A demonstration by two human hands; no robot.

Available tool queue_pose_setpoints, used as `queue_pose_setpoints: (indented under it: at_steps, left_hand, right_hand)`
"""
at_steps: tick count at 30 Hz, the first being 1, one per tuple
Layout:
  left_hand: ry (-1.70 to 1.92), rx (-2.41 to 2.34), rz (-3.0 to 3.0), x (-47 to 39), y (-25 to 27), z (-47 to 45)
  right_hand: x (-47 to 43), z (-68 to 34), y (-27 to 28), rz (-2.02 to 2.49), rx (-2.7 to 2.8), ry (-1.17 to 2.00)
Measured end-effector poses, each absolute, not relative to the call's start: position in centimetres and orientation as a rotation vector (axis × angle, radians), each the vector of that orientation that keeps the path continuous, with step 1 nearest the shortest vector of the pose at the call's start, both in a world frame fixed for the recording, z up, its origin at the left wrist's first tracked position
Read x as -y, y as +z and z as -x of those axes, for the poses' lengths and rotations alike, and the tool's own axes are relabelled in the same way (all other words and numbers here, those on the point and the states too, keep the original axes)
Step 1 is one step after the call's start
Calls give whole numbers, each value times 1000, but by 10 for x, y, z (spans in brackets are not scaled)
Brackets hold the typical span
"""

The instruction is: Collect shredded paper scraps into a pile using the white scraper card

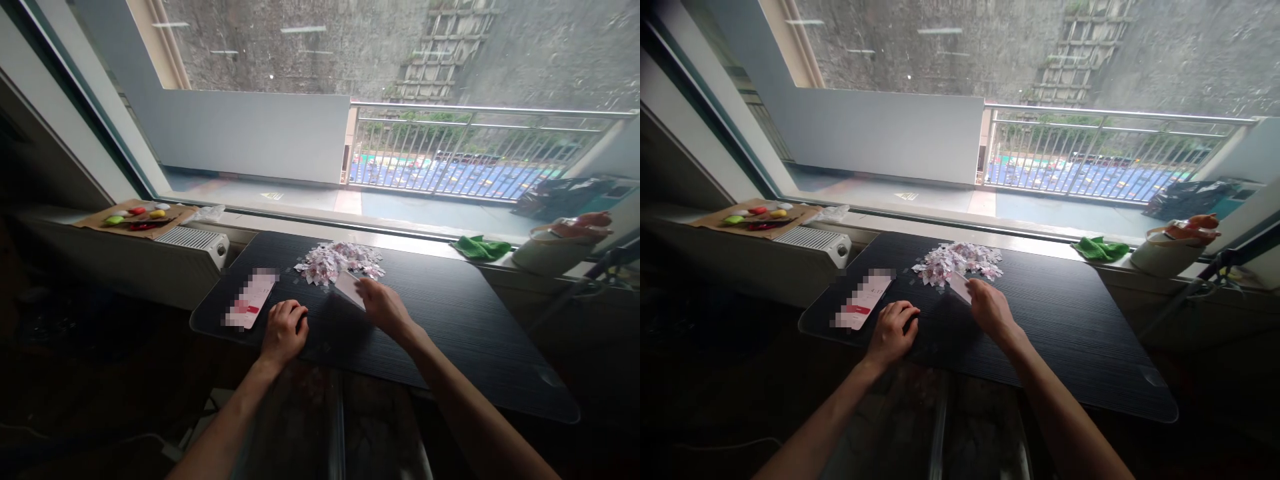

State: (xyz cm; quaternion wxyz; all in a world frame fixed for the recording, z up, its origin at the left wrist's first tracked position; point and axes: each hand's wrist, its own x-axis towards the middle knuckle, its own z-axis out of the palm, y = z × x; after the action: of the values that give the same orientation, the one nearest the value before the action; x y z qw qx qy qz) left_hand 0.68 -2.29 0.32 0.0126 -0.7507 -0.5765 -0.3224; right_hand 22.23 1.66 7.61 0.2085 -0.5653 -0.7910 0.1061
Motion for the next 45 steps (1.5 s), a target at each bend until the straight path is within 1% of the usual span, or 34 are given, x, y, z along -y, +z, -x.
queue_pose_setpoints:
  at_steps: [5,7,9,12,14,17,18,21,23,26,30,34,38,45]
  left_hand:
    - [-1021,1831,2356,19,5,-6]
    - [-1037,1862,2378,25,12,-7]
    - [-1085,1907,2356,40,24,-10]
    - [-1061,1945,2431,78,42,-22]
    - [-820,2086,2600,102,48,-35]
    - [-125,2412,2725,119,44,-57]
    - [6,2451,2731,119,40,-64]
    - [232,2521,2716,110,24,-82]
    - [372,2561,2748,104,15,-87]
    - [374,2589,2743,104,11,-82]
    - [268,2600,2690,118,19,-59]
    - [175,2608,2656,131,27,-46]
    - [108,2700,2596,137,18,-57]
    - [122,2812,2669,135,4,-67]
  right_hand:
    - [-10,-222,79,1391,2271,566]
    - [-5,-228,76,1386,2234,667]
    - [-4,-238,70,1489,2141,685]
    - [-10,-251,60,1679,2047,567]
    - [-11,-253,58,1731,2055,494]
    - [-6,-244,63,1755,2118,420]
    - [-3,-240,66,1753,2138,382]
    - [6,-231,72,1679,2181,238]
    - [12,-231,71,1588,2197,214]
    - [15,-239,64,1537,2136,396]
    - [14,-250,52,1547,1738,817]
    - [15,-255,41,1473,1429,1065]
    - [17,-258,27,1481,1355,1102]
    - [22,-255,26,1573,1446,969]
